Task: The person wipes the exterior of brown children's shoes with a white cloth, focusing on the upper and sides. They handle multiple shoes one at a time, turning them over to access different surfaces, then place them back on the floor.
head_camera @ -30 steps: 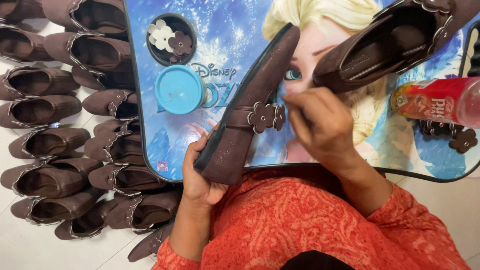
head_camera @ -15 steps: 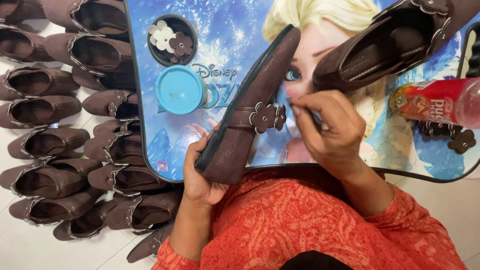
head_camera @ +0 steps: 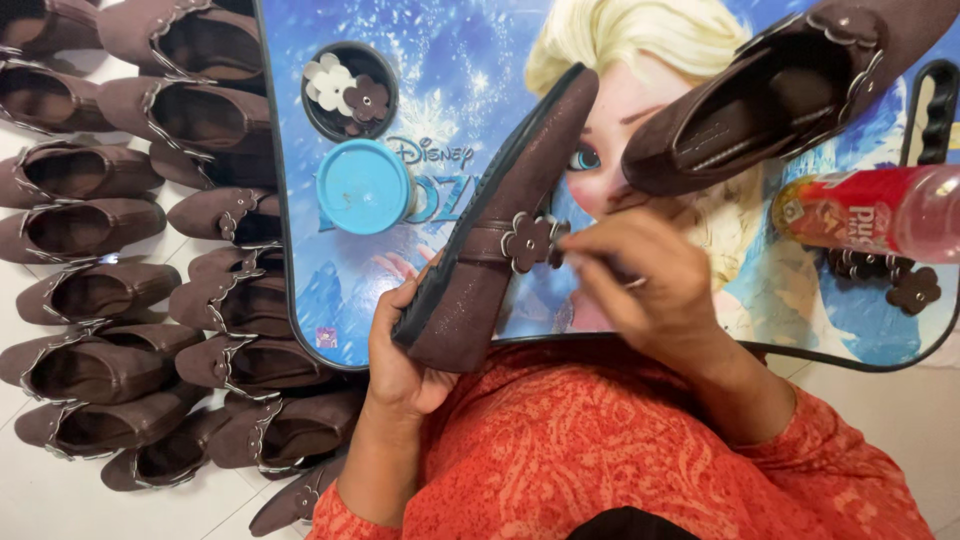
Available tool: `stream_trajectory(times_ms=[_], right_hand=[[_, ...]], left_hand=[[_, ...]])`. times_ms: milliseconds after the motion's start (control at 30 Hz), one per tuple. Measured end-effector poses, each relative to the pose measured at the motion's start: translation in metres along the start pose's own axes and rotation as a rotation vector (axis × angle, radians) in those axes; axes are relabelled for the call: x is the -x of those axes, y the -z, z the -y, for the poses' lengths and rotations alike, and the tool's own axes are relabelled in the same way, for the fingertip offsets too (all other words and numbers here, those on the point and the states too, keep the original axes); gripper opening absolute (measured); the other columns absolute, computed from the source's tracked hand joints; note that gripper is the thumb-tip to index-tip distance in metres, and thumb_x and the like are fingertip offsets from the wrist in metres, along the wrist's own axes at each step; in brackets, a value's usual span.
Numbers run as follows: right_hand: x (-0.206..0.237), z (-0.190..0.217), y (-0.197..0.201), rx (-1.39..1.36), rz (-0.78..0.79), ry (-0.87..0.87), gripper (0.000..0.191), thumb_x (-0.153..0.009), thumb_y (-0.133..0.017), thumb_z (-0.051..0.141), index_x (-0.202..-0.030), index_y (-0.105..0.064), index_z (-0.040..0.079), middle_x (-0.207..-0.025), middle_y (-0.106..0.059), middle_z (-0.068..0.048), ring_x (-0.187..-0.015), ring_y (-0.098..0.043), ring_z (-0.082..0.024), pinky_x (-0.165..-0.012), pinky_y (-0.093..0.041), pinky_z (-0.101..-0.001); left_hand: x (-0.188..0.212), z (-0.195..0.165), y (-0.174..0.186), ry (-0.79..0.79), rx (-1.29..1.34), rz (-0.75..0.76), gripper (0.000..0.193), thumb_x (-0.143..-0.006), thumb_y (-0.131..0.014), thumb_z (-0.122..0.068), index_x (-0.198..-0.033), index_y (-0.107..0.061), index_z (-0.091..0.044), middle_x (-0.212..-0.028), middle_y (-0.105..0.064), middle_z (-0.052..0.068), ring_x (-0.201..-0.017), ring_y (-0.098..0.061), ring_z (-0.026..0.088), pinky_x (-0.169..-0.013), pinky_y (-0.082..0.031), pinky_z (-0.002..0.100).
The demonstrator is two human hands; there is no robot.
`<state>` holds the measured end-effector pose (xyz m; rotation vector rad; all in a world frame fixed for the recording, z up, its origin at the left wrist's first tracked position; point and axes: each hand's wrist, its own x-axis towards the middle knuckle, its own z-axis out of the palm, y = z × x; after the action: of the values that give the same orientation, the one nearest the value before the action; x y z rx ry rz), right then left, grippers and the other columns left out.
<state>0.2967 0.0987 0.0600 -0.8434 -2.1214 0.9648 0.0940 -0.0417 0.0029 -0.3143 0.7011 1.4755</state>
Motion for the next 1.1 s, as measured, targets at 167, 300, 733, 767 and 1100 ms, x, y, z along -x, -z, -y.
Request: stream_trajectory(times_ms=[167, 300, 733, 767, 1100], right_hand=[[-0.017, 0.02, 0.0, 0.067, 0.002, 0.265, 0.02, -0.092, -0.08, -0.004, -0.109, -0.07, 0.0, -0.097, -0.067, -0.011, -0.083, -0.068, -0.021, -0.071, -0.055, -0.0318], [-0.042, 0.025, 0.005, 0.207, -0.085, 0.299, 0.022, -0.096, -0.079, -0.007, -0.115, -0.07, 0.001, -0.103, -0.069, -0.01, -0.086, -0.067, -0.024, -0.069, -0.054, -0.0315], [-0.081, 0.023, 0.003, 0.516, 0.062, 0.239, 0.041, -0.084, -0.085, -0.003, -0.12, -0.067, 0.003, -0.112, -0.064, -0.011, -0.102, -0.066, -0.029, -0.086, -0.055, -0.0382], [-0.083, 0.026, 0.004, 0.514, 0.066, 0.255, 0.043, -0.081, -0.085, -0.002, -0.12, -0.067, 0.003, -0.113, -0.064, -0.011, -0.102, -0.066, -0.03, -0.087, -0.055, -0.0385], [-0.082, 0.048, 0.002, 0.576, 0.166, 0.469, 0.031, -0.083, -0.073, -0.004, -0.114, -0.07, -0.002, -0.107, -0.067, -0.014, -0.094, -0.066, -0.031, -0.08, -0.054, -0.0402]], left_hand=[[0.003, 0.0, -0.009, -0.03, -0.06, 0.058, 0.063, -0.099, -0.039, -0.034, -0.154, -0.045, -0.003, -0.149, -0.055, 0.015, -0.131, -0.057, 0.029, -0.113, -0.044, 0.043], [0.006, -0.001, -0.016, -0.058, -0.092, 0.128, 0.065, -0.098, -0.039, -0.032, -0.155, -0.042, -0.002, -0.152, -0.052, 0.016, -0.135, -0.055, 0.029, -0.115, -0.043, 0.043], [0.008, -0.014, -0.009, 0.002, -0.03, 0.121, 0.063, -0.098, -0.04, -0.034, -0.154, -0.043, -0.005, -0.153, -0.05, 0.015, -0.136, -0.052, 0.029, -0.115, -0.041, 0.044], [0.009, -0.015, -0.009, 0.003, -0.025, 0.117, 0.063, -0.098, -0.04, -0.034, -0.154, -0.043, -0.005, -0.153, -0.05, 0.015, -0.137, -0.052, 0.029, -0.116, -0.041, 0.043], [0.012, -0.017, -0.008, -0.005, -0.064, 0.142, 0.063, -0.098, -0.04, -0.034, -0.154, -0.043, -0.005, -0.152, -0.051, 0.016, -0.135, -0.053, 0.029, -0.113, -0.043, 0.044]])
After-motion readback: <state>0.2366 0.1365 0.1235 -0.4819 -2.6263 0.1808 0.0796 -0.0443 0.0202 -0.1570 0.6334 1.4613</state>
